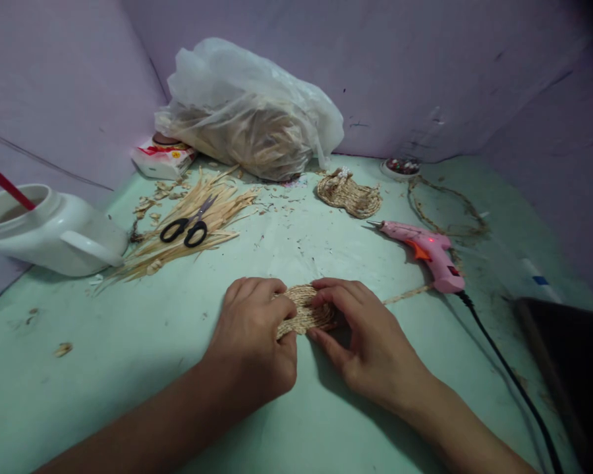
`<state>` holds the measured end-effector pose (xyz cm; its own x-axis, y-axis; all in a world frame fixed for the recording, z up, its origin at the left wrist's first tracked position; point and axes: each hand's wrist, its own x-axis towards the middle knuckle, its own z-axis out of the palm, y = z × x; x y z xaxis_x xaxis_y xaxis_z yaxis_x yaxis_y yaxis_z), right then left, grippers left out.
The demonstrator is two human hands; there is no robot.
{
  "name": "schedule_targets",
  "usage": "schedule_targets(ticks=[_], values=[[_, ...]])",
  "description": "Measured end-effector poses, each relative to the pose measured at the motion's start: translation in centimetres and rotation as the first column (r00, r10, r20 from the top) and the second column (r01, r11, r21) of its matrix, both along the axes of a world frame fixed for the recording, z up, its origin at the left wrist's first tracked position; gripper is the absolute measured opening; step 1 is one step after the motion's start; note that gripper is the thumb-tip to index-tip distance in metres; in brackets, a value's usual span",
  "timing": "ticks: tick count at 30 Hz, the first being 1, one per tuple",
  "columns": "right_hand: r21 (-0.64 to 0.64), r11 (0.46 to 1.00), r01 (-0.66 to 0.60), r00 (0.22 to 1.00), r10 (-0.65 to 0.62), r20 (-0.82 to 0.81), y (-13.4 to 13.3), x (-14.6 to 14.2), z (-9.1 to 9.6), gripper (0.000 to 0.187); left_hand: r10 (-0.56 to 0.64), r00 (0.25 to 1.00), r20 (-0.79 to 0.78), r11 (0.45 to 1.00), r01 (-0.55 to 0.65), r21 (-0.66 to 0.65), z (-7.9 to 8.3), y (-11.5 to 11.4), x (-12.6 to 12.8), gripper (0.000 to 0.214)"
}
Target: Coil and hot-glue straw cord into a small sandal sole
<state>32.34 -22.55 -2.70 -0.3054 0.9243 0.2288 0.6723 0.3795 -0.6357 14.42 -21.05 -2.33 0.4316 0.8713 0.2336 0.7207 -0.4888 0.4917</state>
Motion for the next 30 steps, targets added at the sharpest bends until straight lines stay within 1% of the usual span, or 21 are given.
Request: schedule_targets(ticks=[5,9,13,18,21,27,29,30], values=[[0.023,1.000,0.003,1.000,-0.003,0.005,0.0,0.0,-0.2,0.028,0.018,1.000,0.017,0.999,-0.019,0.037,-0.1,-0.2,-0.1,0.017],[0.028,1.000,0.006,1.000,-0.006,0.004,0.0,-0.1,-0.4,0.028,0.031,0.999,0.019,0.999,-0.031,0.026,-0.1,0.0,0.0,0.013],[0.029,0.999,0.019,1.000,-0.020,0.009,-0.1,-0.1,-0.4,0.027,0.029,0.999,-0.021,1.000,-0.029,-0.009,0.2,0.3,0.3,0.012],[0.045,0.999,0.023,1.000,-0.023,-0.003,-0.1,-0.2,-0.5,0.028,0.010,0.994,-0.107,0.997,-0.018,-0.075,0.9,0.7,0.5,0.012],[0.054,0.998,0.026,1.000,-0.026,-0.001,0.0,-0.2,-0.5,0.030,0.001,0.992,-0.127,0.996,-0.012,-0.084,1.1,0.9,0.5,0.011],[0.048,0.998,-0.040,0.999,0.041,-0.013,-0.5,0.9,-0.3,0.047,-0.006,0.994,-0.112,0.997,-0.002,-0.075,0.9,0.9,0.4,0.013],[0.037,0.999,-0.013,1.000,0.014,-0.004,-0.6,1.5,0.0,0.045,-0.005,0.994,-0.106,0.997,-0.003,-0.075,0.9,0.9,0.3,0.013],[0.023,1.000,0.008,1.000,-0.008,0.006,-0.6,1.8,0.2,0.040,-0.004,0.995,-0.103,0.997,-0.003,-0.074,0.9,0.9,0.3,0.013]])
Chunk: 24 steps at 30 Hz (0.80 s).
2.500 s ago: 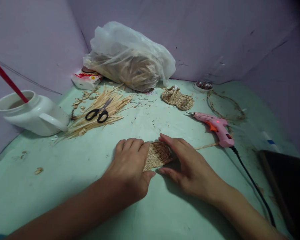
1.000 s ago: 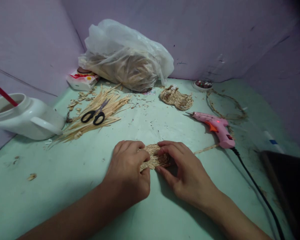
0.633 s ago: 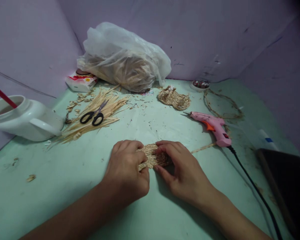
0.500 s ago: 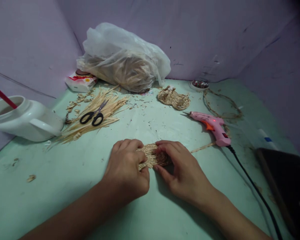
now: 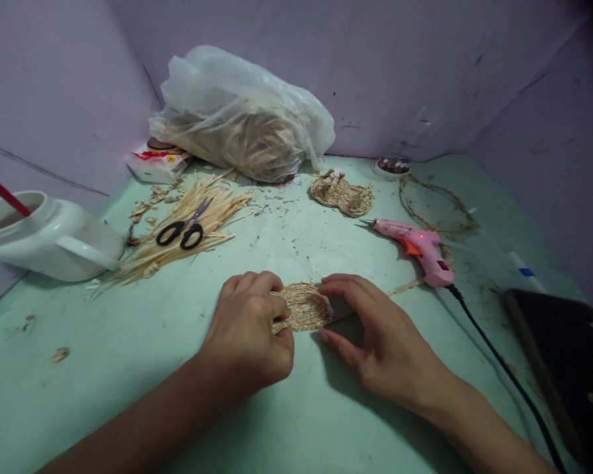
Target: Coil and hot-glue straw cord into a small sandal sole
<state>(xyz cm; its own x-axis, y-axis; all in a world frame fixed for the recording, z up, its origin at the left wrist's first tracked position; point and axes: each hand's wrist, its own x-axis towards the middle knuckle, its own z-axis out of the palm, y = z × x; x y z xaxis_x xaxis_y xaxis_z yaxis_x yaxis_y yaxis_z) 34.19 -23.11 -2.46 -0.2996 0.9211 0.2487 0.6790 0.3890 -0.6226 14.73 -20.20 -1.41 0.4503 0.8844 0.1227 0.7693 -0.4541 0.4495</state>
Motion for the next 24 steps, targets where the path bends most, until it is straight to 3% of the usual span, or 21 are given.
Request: schedule_targets(ticks=[5,12,19,24], values=[[0.010,1.000,0.025,0.995,-0.026,0.091,0.4,0.7,0.7,0.011,0.004,1.000,0.005,1.000,-0.003,-0.004,0.0,0.0,0.0,0.012],[0.144,0.987,0.070,0.985,-0.092,0.146,0.3,-0.8,-0.6,0.026,-0.001,1.000,-0.004,1.000,0.001,-0.008,0.0,0.0,-0.1,0.011],[0.048,0.987,0.155,0.976,-0.160,0.146,0.6,-1.5,-0.7,0.032,-0.012,1.000,-0.024,1.000,0.012,-0.009,0.2,0.0,-0.1,0.009],[0.153,0.988,-0.023,0.998,0.014,0.059,0.3,-1.5,-0.7,0.018,-0.025,0.999,-0.027,1.000,0.025,-0.011,0.3,-0.1,-0.1,0.009]])
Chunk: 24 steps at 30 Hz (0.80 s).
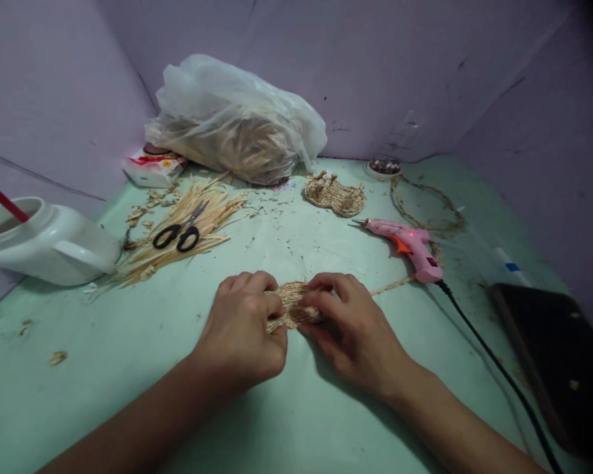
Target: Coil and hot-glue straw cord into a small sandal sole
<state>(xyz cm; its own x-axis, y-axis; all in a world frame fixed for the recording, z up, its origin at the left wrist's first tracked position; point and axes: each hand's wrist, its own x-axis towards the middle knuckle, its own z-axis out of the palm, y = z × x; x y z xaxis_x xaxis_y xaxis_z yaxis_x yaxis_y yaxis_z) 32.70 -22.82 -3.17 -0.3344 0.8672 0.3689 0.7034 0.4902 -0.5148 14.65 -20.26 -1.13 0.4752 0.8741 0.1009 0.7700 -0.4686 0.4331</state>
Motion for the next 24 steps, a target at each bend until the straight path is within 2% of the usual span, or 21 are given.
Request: schedule_targets(ticks=[3,11,16,22,24], values=[[0.047,0.997,-0.057,0.997,0.054,0.057,-0.04,-0.09,0.14,0.017,0.006,1.000,0.000,1.000,-0.006,-0.007,0.08,-0.06,-0.04,0.009],[0.018,0.998,-0.057,0.976,0.052,0.212,-0.03,-0.34,0.83,0.018,-0.005,1.000,-0.017,1.000,0.005,-0.026,0.13,-0.02,-0.05,0.006],[0.009,1.000,-0.023,0.990,0.021,0.139,-0.24,-0.58,0.67,0.016,-0.015,1.000,-0.013,1.000,0.015,-0.026,0.10,-0.16,-0.21,0.007],[0.059,0.998,0.025,1.000,-0.025,0.008,-0.15,-0.55,0.14,0.027,0.015,1.000,-0.010,0.999,-0.015,-0.031,0.21,-0.21,-0.17,0.021],[0.066,0.998,0.006,1.000,-0.007,0.005,0.00,-0.74,0.17,0.023,0.014,1.000,-0.003,1.000,-0.014,-0.025,0.15,-0.25,-0.16,0.023]])
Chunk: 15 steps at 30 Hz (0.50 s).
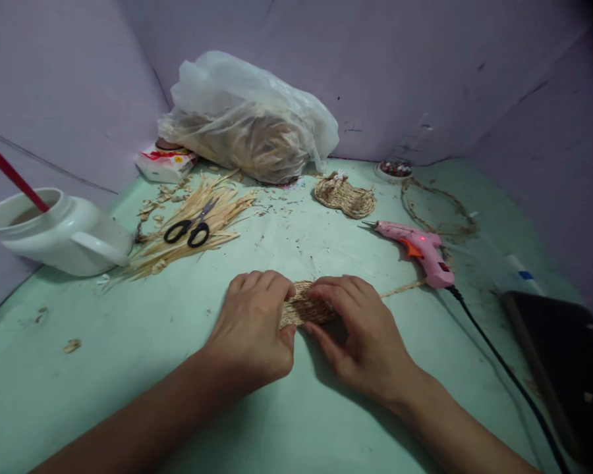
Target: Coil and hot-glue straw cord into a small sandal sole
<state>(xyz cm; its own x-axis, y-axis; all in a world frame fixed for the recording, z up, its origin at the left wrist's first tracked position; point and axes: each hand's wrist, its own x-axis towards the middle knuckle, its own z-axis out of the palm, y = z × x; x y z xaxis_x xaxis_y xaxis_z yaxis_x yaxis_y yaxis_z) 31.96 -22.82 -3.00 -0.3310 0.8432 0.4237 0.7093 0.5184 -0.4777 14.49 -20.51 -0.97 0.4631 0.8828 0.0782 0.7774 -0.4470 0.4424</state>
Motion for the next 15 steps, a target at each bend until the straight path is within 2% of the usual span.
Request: schedule_targets(ticks=[2,5,15], values=[[0.011,0.999,-0.045,0.998,0.045,0.035,0.2,-0.3,0.1,0.016,-0.016,1.000,0.001,1.000,0.016,0.000,-0.1,-0.1,0.0,0.021],[0.015,0.997,-0.080,0.991,0.078,0.107,0.4,-0.5,0.4,0.016,-0.043,0.999,0.013,0.999,0.043,0.011,-0.3,-0.2,-0.2,0.016],[-0.031,0.999,-0.032,0.985,0.037,0.170,0.1,-0.8,0.5,0.017,-0.048,0.999,0.026,0.996,0.046,0.079,-0.5,-0.4,-1.0,0.017]])
